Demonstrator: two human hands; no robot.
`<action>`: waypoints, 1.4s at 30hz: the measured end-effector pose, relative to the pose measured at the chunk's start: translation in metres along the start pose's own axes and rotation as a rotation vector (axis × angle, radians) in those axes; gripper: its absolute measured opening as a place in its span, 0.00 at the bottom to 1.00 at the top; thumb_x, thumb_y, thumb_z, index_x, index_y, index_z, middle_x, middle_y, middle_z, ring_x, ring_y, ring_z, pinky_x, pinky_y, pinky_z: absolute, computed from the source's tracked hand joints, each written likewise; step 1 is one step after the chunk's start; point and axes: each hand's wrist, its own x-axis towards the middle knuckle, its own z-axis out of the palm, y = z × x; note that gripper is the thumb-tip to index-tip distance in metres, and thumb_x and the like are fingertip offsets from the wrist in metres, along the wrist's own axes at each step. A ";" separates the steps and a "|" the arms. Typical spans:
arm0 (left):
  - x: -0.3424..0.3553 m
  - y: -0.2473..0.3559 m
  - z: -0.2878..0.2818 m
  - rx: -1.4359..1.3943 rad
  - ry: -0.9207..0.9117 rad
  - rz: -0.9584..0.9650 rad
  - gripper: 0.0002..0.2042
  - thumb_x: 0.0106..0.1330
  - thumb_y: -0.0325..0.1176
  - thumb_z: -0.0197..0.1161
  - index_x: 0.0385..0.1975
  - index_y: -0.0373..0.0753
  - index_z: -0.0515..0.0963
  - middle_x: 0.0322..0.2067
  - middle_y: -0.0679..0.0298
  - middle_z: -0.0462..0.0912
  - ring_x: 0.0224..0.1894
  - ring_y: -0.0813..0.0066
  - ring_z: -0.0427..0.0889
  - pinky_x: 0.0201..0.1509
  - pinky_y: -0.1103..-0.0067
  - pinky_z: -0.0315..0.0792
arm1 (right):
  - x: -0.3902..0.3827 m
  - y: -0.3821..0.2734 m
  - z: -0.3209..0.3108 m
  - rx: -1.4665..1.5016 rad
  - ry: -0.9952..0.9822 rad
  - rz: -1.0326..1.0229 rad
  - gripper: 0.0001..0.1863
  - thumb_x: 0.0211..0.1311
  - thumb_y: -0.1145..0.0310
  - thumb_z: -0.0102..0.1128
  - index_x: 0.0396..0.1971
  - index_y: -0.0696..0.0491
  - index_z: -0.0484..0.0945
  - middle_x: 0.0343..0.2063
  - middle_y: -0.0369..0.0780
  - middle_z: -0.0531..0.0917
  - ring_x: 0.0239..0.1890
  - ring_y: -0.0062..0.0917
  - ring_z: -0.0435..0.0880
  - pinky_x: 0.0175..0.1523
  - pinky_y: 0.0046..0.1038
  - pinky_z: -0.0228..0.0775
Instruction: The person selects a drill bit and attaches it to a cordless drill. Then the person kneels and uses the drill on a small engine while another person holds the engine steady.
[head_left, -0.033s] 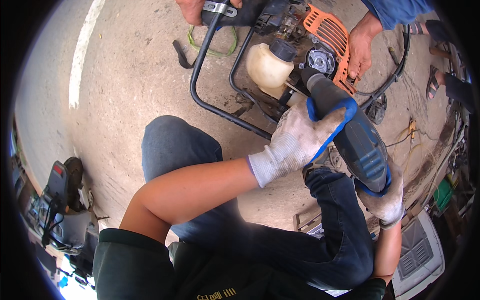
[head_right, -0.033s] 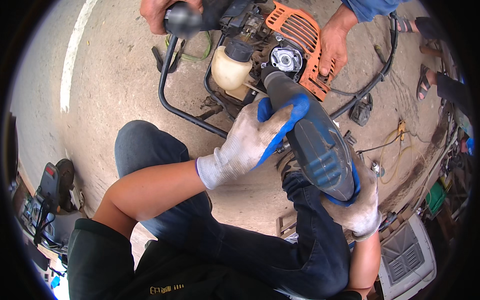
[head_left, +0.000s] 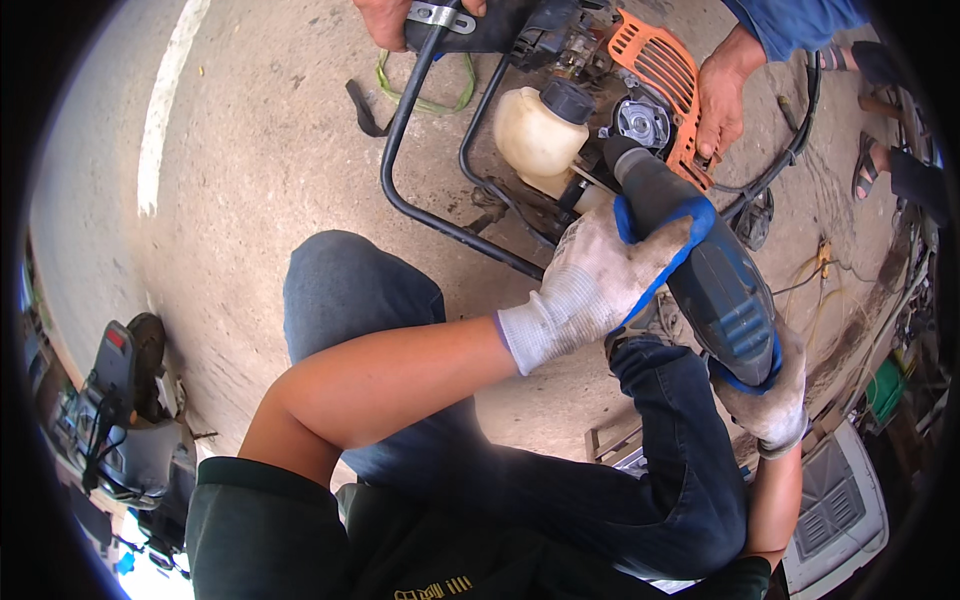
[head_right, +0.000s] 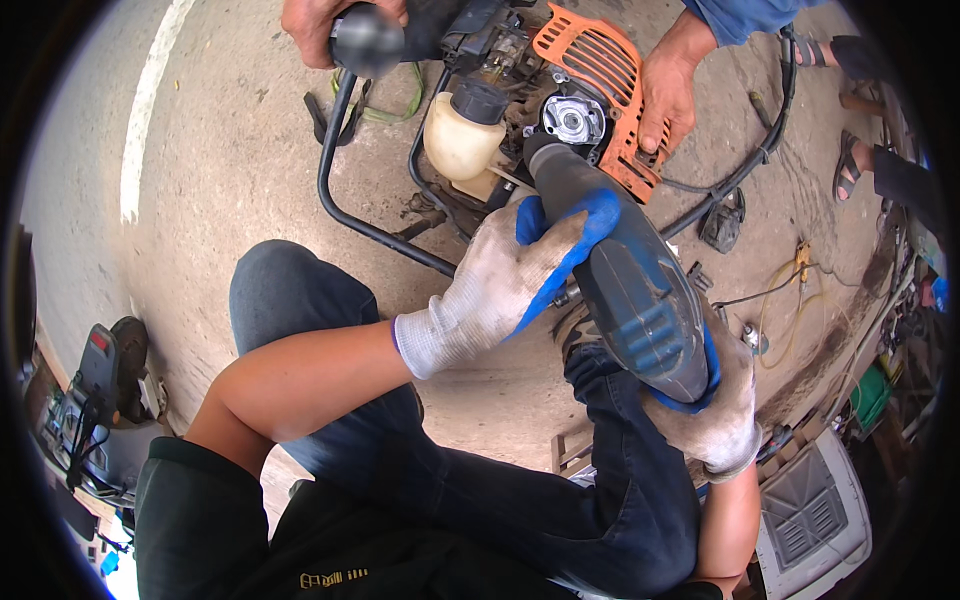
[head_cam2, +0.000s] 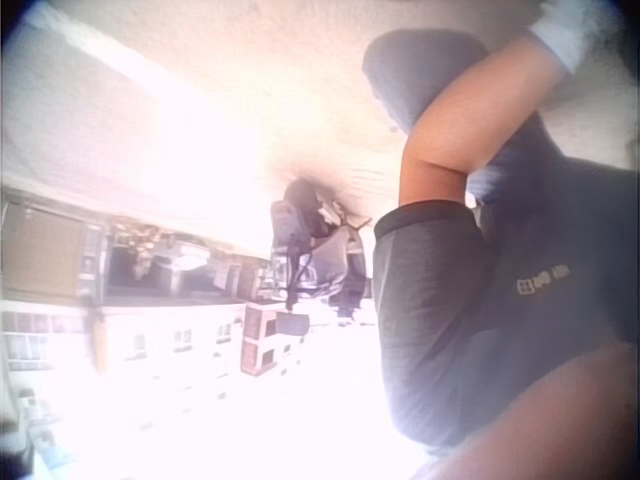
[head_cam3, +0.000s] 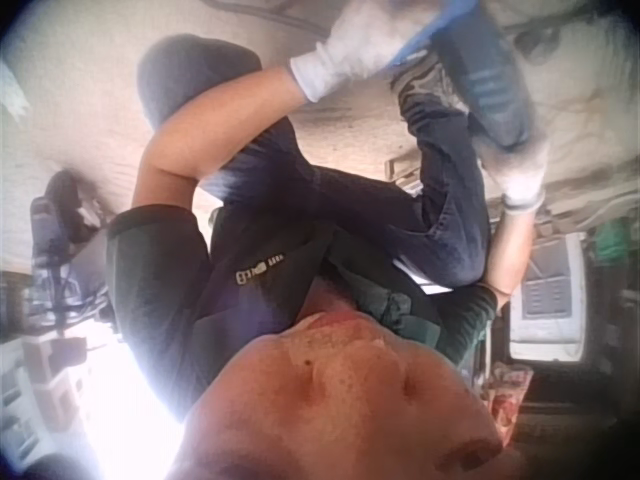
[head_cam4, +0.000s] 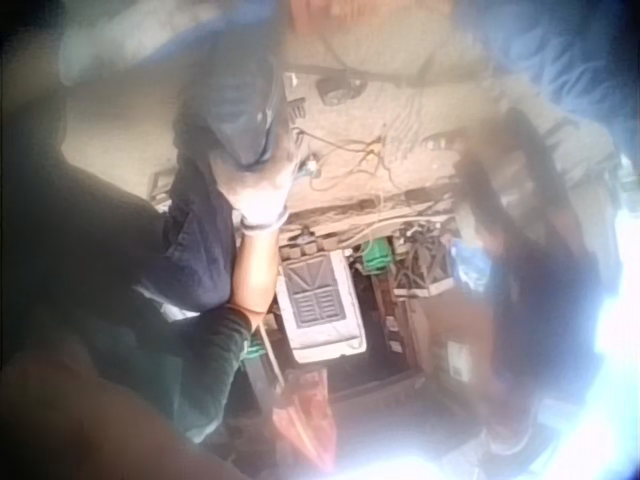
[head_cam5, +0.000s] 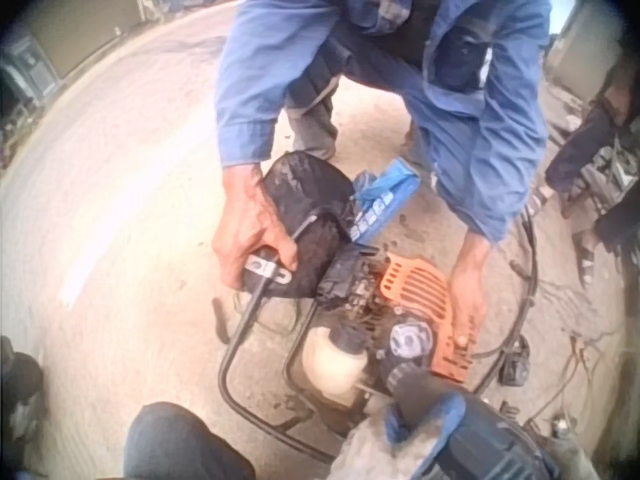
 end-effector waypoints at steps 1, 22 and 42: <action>0.000 0.000 0.000 -0.131 -0.047 -0.075 0.23 0.68 0.33 0.62 0.64 0.51 0.75 0.40 0.45 0.80 0.37 0.45 0.83 0.39 0.59 0.79 | 0.000 0.000 0.000 0.005 -0.007 0.005 0.39 0.42 0.80 0.75 0.59 0.64 0.71 0.45 0.47 0.85 0.47 0.31 0.85 0.55 0.34 0.75; 0.013 0.001 -0.001 -0.192 -0.038 0.003 0.26 0.65 0.25 0.62 0.66 0.38 0.72 0.59 0.52 0.80 0.50 0.51 0.83 0.54 0.64 0.79 | -0.024 0.050 -0.001 -0.023 0.224 0.138 0.45 0.36 0.74 0.83 0.59 0.62 0.70 0.44 0.47 0.84 0.44 0.33 0.86 0.52 0.36 0.77; 0.020 0.001 -0.002 0.159 0.141 0.234 0.20 0.65 0.43 0.66 0.49 0.34 0.78 0.33 0.49 0.83 0.36 0.55 0.85 0.42 0.65 0.78 | 0.003 0.014 -0.009 0.225 0.125 0.252 0.32 0.40 0.83 0.72 0.51 0.64 0.74 0.38 0.46 0.89 0.39 0.28 0.89 0.46 0.31 0.82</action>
